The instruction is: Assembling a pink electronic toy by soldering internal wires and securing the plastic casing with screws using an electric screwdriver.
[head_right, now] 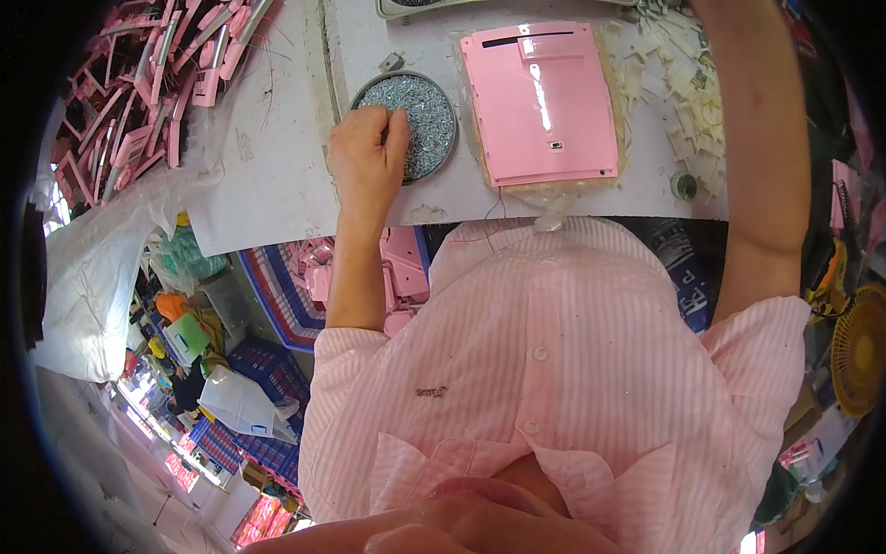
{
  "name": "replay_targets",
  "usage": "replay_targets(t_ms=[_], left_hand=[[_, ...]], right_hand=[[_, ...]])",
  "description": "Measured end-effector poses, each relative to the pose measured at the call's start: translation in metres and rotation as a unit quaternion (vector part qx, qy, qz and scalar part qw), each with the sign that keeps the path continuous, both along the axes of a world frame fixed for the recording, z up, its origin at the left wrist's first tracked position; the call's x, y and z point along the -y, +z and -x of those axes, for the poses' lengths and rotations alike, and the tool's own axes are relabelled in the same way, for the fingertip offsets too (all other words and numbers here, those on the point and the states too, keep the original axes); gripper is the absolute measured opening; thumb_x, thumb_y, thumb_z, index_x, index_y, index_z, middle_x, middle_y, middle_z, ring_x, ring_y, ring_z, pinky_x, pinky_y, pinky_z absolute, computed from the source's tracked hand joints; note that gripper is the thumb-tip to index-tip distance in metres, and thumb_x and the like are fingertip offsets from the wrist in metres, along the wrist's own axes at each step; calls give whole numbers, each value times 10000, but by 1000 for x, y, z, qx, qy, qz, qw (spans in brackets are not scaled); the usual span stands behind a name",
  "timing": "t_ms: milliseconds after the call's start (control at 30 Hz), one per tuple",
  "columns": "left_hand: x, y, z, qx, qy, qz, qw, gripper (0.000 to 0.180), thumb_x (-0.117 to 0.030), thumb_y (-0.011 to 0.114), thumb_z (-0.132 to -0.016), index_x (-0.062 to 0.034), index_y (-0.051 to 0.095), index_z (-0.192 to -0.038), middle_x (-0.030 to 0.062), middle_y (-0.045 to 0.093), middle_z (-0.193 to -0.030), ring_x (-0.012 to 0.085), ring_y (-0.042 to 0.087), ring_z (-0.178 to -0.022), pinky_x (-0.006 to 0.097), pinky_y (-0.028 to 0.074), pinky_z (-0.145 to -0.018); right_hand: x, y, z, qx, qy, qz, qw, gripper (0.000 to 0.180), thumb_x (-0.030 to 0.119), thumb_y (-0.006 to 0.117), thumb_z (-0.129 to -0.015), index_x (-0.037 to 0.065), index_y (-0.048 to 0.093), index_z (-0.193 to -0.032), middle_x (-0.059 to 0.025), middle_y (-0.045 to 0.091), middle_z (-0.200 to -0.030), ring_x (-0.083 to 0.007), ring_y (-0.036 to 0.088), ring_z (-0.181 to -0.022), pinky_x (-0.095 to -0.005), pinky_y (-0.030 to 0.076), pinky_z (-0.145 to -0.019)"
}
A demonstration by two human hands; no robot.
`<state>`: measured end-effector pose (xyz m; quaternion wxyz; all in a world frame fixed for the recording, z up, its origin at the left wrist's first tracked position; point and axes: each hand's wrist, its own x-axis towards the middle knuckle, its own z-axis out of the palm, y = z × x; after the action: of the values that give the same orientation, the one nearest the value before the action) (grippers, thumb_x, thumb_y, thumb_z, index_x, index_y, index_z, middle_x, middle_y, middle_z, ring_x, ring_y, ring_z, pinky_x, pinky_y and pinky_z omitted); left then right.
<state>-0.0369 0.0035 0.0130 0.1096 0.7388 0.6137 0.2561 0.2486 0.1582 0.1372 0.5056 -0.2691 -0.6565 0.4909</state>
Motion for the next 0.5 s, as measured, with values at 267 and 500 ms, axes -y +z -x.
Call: replay_targets(t_ms=[267,500], left_hand=[[16,25,-82,179,-194,-71,962,153,-55,793,-760,-89,699,-875,38,681,-863,219,623,-751,360,419,-731],[19,14,-113,192,-235,-131,944,228,-118,774,-791,-130,687,-1001,1,677,-934,167,593,-728,359,371,-736]], right_hand=[[96,-31,-17,-139,187,36,972,420,345,666,-969,152,523,-1313,75,539,-670,-89,536,-598,-250,447,-604],[131,-11,-28,-144,153,39,977,340,384,705,-947,192,499,-1138,86,530,-658,-66,520,-567,-251,466,-596]])
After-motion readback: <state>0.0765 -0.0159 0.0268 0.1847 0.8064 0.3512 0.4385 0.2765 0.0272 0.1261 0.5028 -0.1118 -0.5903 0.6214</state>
